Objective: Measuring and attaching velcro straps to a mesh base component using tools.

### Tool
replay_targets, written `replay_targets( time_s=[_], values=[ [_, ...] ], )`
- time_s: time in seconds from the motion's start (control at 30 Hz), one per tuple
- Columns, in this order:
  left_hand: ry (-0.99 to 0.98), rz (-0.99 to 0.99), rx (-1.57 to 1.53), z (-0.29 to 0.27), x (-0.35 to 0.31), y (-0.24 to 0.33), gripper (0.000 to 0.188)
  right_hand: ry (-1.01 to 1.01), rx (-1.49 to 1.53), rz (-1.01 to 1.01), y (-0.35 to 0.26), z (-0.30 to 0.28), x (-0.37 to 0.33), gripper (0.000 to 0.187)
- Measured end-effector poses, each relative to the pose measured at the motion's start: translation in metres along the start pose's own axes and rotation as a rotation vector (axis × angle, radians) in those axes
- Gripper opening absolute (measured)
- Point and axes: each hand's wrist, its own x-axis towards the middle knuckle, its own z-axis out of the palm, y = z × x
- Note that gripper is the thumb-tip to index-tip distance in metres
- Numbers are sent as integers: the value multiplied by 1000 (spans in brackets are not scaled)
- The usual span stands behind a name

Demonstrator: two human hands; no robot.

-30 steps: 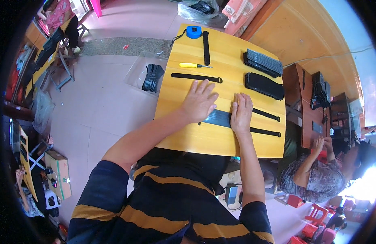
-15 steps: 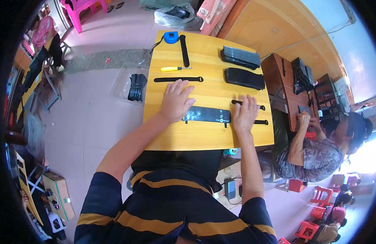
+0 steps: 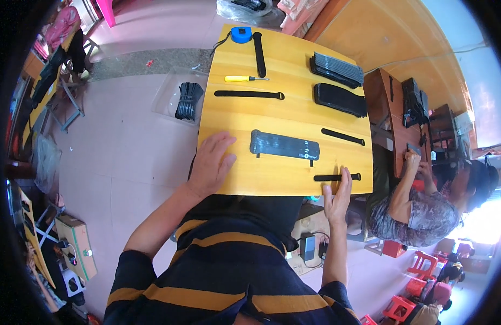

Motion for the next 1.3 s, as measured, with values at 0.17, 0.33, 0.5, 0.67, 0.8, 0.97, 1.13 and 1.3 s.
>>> replay_targets(
  time_s=[0.17, 0.33, 0.5, 0.67, 0.8, 0.97, 1.13, 1.3],
  values=[
    [-22, 33, 16, 1, -6, 15, 38, -74, 63, -91, -14, -10, -25, 59],
    [-43, 55, -34, 4, -8, 28, 39, 47, -38, -241, 13, 3, -39, 42],
    [-99, 53, -107, 10, -18, 52, 41, 167, 211, -132, -29, -11, -32, 24],
    [-237, -4, -394, 18, -16, 92, 46, 321, 756, 73, -103, -24, -14, 11],
    [-206, 54, -411, 28, -14, 108, 45, 281, 1382, 237, -125, -18, -5, 20],
    [-421, -370, -837, 32, -17, 93, 24, 287, 1549, 402, -138, 1, 7, 18],
    [-527, -581, -1042, 25, -8, 79, 33, 230, 1527, 483, -126, 9, 4, 16],
    [-521, -618, -1013, 23, -3, 70, 30, 229, 1523, 524, -109, 12, 5, 15]
  ],
)
